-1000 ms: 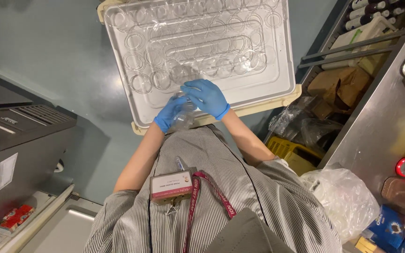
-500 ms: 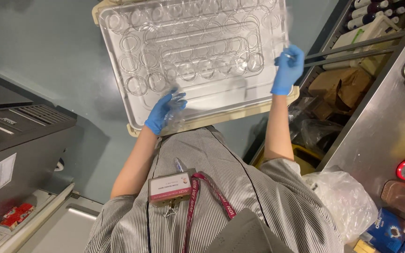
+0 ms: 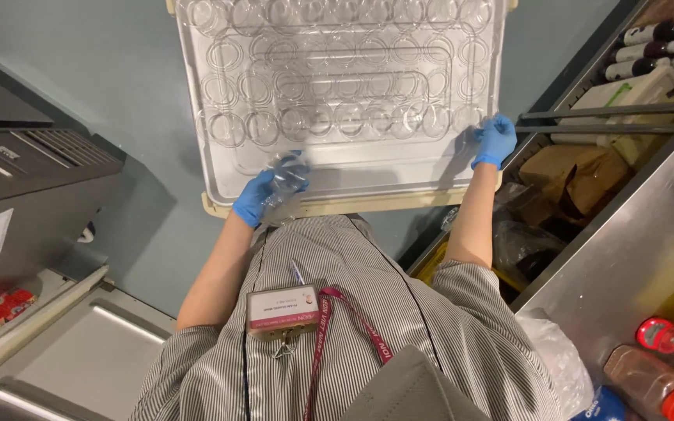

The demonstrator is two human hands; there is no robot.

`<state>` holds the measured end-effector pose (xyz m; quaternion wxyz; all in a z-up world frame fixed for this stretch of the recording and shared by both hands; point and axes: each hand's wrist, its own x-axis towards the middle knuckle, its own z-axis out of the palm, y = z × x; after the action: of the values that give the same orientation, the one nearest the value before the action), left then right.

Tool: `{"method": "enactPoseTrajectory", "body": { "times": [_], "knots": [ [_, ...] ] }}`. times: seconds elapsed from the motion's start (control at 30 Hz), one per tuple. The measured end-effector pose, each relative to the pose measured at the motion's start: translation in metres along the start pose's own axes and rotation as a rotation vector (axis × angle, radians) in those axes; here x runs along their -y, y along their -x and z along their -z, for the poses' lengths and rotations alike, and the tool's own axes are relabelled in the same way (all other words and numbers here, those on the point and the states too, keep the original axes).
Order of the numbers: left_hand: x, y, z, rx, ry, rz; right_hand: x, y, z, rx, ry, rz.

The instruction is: Pouring white liquid from a measuring pitcher into small plastic cups arranged on a tray.

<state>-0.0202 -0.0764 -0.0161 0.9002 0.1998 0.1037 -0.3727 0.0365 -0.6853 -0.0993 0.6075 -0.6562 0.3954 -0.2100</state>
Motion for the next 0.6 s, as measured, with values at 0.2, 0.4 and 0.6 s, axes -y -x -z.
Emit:
{"method": "enactPoseTrajectory", "body": {
  "times": [0.2, 0.4, 0.6],
  "knots": [
    [-0.002, 0.010, -0.015, 0.089, 0.127, -0.089, 0.037, 0.017, 0.008, -0.007, 0.369, 0.093],
    [-0.027, 0.049, -0.040, 0.045, 0.094, -0.219, 0.125, 0.117, -0.077, -0.396, 0.715, 0.658],
    [-0.052, 0.100, 0.014, 0.000, -0.166, -0.278, 0.179, 0.361, -0.260, 0.901, 0.200, 0.853]
  ]
}}
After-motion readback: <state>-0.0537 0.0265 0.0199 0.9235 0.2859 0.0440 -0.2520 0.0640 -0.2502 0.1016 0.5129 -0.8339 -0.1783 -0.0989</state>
